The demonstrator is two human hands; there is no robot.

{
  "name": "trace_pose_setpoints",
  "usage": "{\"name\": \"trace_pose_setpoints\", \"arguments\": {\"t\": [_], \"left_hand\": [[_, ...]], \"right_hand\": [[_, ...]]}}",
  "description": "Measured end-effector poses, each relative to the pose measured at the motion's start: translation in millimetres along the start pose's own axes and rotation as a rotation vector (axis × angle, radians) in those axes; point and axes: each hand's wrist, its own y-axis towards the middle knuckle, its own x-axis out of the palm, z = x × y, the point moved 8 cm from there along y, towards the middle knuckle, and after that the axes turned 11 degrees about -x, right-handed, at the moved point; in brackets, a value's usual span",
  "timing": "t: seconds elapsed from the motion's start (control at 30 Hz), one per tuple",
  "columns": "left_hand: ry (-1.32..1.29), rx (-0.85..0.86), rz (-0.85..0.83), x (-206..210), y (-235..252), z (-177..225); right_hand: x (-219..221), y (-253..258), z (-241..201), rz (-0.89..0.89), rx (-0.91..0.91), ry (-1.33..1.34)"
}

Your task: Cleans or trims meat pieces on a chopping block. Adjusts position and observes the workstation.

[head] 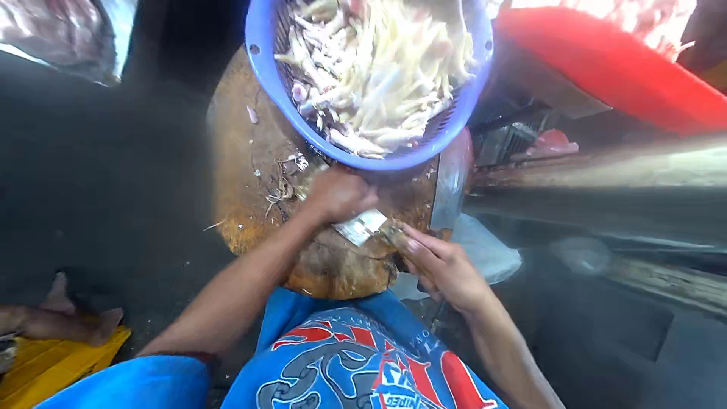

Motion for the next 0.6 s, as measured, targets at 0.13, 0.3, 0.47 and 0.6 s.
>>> {"name": "trace_pose_setpoints", "arguments": {"t": [0.13,0.3,0.47,0.6], "left_hand": [[-0.229,0.071,-0.107,56.3,10.9,112.5],[-0.292,0.032,-0.136,39.9,-16.7,69.6],[-0.059,0.133,0.028,2.0,-37.3,-11.7],[-0.242,0.119,-0.04,63.1,-58.9,82.4]], "right_hand": [[-94.9,-77.5,16.6,0.103,0.092,-0.202],[-42.3,-44.1,11.3,-0.03,0.015,-0.115],[48.7,-24.9,12.4,0.001,-0.075,0.032],[-17.5,-104.0,36.4,0.043,-0.009,-0.066]]}}
